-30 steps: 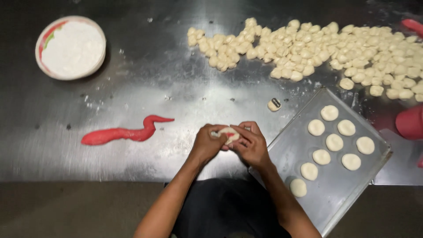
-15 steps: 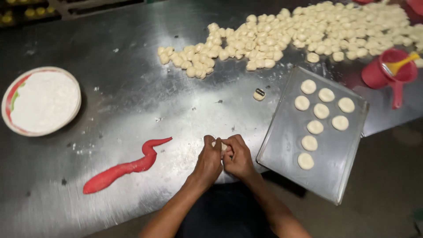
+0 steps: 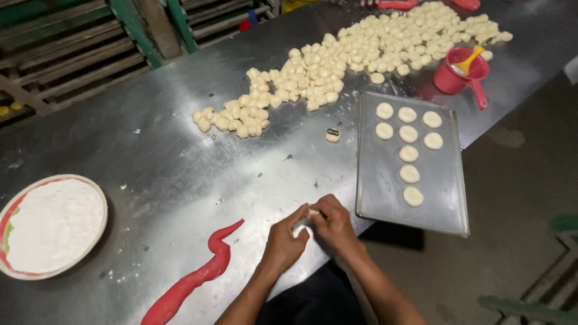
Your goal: The person is preparing dough, shaping it into cookies, placing them on a tray, and brushing them with a glaze.
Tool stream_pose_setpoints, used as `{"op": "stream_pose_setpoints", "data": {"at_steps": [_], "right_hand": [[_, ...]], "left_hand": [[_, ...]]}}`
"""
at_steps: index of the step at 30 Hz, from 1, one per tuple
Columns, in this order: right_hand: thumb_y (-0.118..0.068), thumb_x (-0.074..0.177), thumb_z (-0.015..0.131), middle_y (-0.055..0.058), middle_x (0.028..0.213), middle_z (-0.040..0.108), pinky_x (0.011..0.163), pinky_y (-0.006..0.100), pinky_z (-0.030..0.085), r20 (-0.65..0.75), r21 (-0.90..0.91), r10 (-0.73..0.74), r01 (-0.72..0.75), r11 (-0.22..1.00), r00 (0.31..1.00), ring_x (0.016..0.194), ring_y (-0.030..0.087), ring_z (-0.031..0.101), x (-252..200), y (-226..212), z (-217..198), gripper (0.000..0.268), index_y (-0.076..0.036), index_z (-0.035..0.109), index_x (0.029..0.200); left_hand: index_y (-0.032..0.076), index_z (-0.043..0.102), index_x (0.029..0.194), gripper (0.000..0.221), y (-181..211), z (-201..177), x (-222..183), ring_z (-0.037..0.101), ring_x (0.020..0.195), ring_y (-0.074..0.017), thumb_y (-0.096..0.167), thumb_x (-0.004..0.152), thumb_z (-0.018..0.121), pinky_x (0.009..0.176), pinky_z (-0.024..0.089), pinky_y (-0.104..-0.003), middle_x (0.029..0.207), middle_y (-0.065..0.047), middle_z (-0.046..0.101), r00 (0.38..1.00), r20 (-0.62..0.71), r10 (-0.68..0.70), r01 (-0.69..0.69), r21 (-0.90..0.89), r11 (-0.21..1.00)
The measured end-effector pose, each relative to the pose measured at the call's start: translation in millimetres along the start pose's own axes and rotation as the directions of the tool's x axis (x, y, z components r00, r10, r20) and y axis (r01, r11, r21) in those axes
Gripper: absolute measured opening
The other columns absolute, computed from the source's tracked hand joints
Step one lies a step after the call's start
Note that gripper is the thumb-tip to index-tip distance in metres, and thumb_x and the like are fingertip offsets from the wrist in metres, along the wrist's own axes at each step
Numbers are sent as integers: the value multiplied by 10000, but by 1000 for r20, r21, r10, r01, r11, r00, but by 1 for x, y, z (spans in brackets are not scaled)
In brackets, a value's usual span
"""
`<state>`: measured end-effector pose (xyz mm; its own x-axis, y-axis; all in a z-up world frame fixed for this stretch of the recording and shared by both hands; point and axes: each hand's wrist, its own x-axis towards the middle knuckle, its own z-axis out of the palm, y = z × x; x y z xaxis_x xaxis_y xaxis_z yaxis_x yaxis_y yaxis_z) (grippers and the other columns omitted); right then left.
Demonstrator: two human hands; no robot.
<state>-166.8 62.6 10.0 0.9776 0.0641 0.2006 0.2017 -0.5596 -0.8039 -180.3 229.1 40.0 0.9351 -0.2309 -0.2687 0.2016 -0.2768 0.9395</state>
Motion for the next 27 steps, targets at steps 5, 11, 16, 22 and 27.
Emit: {"op": "stream_pose_setpoints", "data": {"at_steps": [5,11,16,22,27], "right_hand": [[40,772,687,112,849,635,680,375,524,-53,66,-43,46,997,998,768,268,646,6,20,5,146,11,731,908],[-17,759,674,167,928,703,767,444,562,20,-386,148,-129,914,989,844,366,684,11,116,53,128,-55,763,843],[-305,948,598,193,1146,711,917,480,537,371,-649,576,-240,722,728,1027,392,672,54,26,30,352,-144,684,1250],[-477,976,519,378,1523,348,1094,667,221,-82,-784,-23,-50,619,996,1412,543,303,48,86,78,743,27,367,1499],[-504,1004,478,374,1572,255,1221,648,122,31,-661,84,-43,749,996,1505,514,170,57,92,71,800,65,317,1543]], "left_hand": [[73,586,1416,550,2,-21,-14,671,1254,-209,10,869,584,1042,511,-288,1348,-127,700,997,-76,9,-20,-142,990],[-2,617,1355,483,-56,-41,-28,676,1256,-200,-43,876,572,1025,522,-299,1320,-143,719,986,-144,-79,34,-295,955],[-9,637,1332,440,-85,-54,-50,690,1227,-187,-38,895,592,1020,536,-291,1289,-142,736,954,-120,-274,215,-359,908],[-27,667,1300,405,-118,-53,-34,721,1138,-211,-41,899,609,989,538,-312,1217,-160,772,946,-116,-302,233,-404,885],[-32,665,1292,393,-88,-58,-26,731,1125,-200,-40,907,587,983,554,-284,1199,-162,772,936,-153,-318,226,-431,874]]}}
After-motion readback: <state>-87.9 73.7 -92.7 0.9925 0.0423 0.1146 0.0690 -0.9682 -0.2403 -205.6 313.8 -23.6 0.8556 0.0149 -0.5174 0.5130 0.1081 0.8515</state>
